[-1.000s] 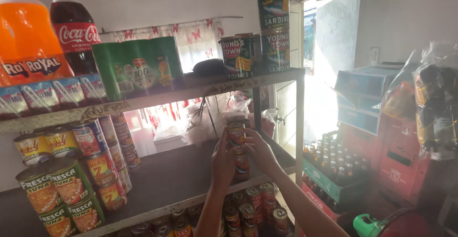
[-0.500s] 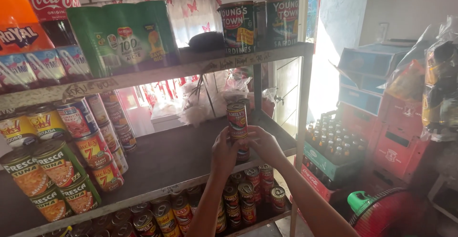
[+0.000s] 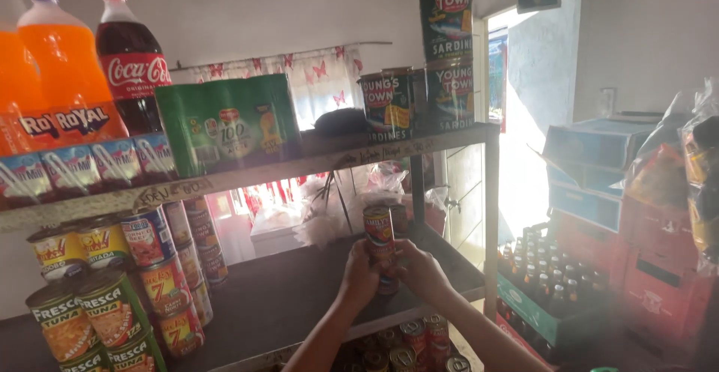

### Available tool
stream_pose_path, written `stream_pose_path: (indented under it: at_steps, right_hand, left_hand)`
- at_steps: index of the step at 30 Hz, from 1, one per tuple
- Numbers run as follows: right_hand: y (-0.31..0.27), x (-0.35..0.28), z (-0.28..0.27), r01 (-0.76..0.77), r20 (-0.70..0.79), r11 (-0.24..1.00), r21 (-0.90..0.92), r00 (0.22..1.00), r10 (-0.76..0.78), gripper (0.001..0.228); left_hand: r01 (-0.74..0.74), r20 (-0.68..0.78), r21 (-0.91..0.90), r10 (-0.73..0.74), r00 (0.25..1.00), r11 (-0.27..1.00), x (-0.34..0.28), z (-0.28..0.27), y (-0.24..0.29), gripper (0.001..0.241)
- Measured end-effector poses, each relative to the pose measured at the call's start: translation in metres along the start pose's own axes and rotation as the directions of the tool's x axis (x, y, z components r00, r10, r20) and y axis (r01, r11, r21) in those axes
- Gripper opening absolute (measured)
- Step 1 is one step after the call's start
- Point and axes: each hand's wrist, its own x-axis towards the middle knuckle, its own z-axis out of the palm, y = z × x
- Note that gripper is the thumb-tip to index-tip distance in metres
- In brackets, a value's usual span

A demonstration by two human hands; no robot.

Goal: Organizing and stocking various canned goods onto retail shelves in a grocery store.

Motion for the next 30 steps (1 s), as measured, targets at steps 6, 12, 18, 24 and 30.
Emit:
stream_pose_path:
  at_steps: [6, 12, 18, 24, 30]
  right_hand:
    - [0.022, 0.049, 0.016, 0.07, 0.078, 0.984, -0.161, 0.995, -0.058, 0.043]
    - [0.11, 0.134, 0.065, 0.023, 0.107, 0.897, -0.442, 0.994, 0.027, 0.026]
    - [0.091, 0.156, 0.062, 0.354, 0.279, 0.609, -0.71, 0.935, -0.218, 0.075]
    - [0.135, 0.163, 0.078, 0.265, 0.082, 0.964, 0.016, 0.961, -0.265, 0.041]
    - [0.122, 0.154, 0.081, 0.059, 0.045, 0.998, -0.006, 0.997, -0.059, 0.058]
  left_hand:
    - [0.062, 0.015, -0.013, -0.062, 0.998, 0.998, 0.041, 0.003, -0.028, 0.038]
    - [0.043, 0.0, 0.004, -0.043, 0.999, 0.999, 0.096, 0.016, -0.103, 0.036]
    - [-0.074, -0.055, 0.218, 0.088, 0.995, 0.973, 0.135, 0.019, -0.132, 0.036]
    - [0.005, -0.03, 0.239, 0.003, 1.0, 0.971, 0.162, 0.028, -0.16, 0.041]
    - [0.024, -0.041, 0.287, -0.013, 0.999, 0.958, 0.164, 0.033, -0.172, 0.045]
